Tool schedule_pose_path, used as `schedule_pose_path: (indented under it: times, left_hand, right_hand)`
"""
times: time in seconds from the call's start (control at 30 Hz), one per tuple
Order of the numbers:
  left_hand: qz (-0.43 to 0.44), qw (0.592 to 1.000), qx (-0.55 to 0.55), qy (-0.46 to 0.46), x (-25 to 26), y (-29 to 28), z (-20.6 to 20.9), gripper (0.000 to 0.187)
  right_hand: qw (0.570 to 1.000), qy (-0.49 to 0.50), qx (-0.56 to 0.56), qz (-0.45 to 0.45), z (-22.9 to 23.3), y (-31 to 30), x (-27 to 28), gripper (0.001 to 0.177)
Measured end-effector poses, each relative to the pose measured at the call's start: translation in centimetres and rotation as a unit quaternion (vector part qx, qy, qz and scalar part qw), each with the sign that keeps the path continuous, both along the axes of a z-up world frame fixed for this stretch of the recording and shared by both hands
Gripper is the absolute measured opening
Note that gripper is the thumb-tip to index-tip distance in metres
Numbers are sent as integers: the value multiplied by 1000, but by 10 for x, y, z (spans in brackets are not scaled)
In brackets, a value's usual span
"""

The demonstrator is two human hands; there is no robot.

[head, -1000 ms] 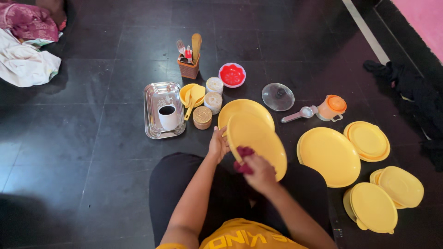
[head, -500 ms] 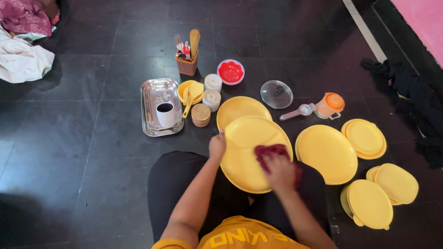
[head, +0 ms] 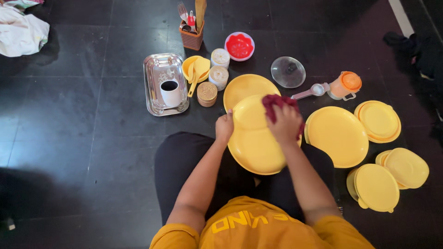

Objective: The person wipes yellow plates with a cloth and then handles several red bowls and a manual juicer by hand.

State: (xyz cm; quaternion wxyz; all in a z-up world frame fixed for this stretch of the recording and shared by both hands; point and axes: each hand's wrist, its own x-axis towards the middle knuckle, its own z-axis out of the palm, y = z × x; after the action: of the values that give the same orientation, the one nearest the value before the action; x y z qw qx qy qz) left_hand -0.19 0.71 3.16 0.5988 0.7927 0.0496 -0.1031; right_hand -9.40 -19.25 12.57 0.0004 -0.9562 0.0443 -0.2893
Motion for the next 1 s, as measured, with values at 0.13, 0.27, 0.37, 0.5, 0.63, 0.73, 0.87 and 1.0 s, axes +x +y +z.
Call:
schedule_pose_path:
  times: [0.13, 0.27, 0.37, 0.5, 0.63, 0.73, 0.87, 1.0]
  left_hand:
    - [3, 999, -25, 33, 0, -4, 2, 59]
    - [10, 997, -46, 61, 8, -9, -14, 58]
    - [4, 997, -51, 55, 10, -10, -25, 57]
    - [0, 992, -114, 49, 8, -9, -34, 56]
    - [12, 995, -91, 31, 6, -7, -31, 55]
    - [22, 998, -53, 15, 0, -5, -20, 56]
    - [24, 998, -59, 9, -3, -5, -7, 57]
    - [20, 992, -123, 19, -1, -8, -9, 58]
  right_hand:
    - [997, 5, -38, -62, -14, -8, -63, 44]
    - [994, 81, -70, -7, -25, 30, -118, 49]
    - [995, 75, -26, 62, -29, 74, -116, 50]
    - [992, 40, -20, 118, -23, 107, -66, 49]
    - [996, 17, -16, 86, -11, 95, 15, 46]
    - [999, 6, 8, 48, -1, 64, 41, 44]
    - [999, -19, 13, -46, -6, 4, 28, 40]
    - [987, 21, 110, -112, -36, -54, -31, 53]
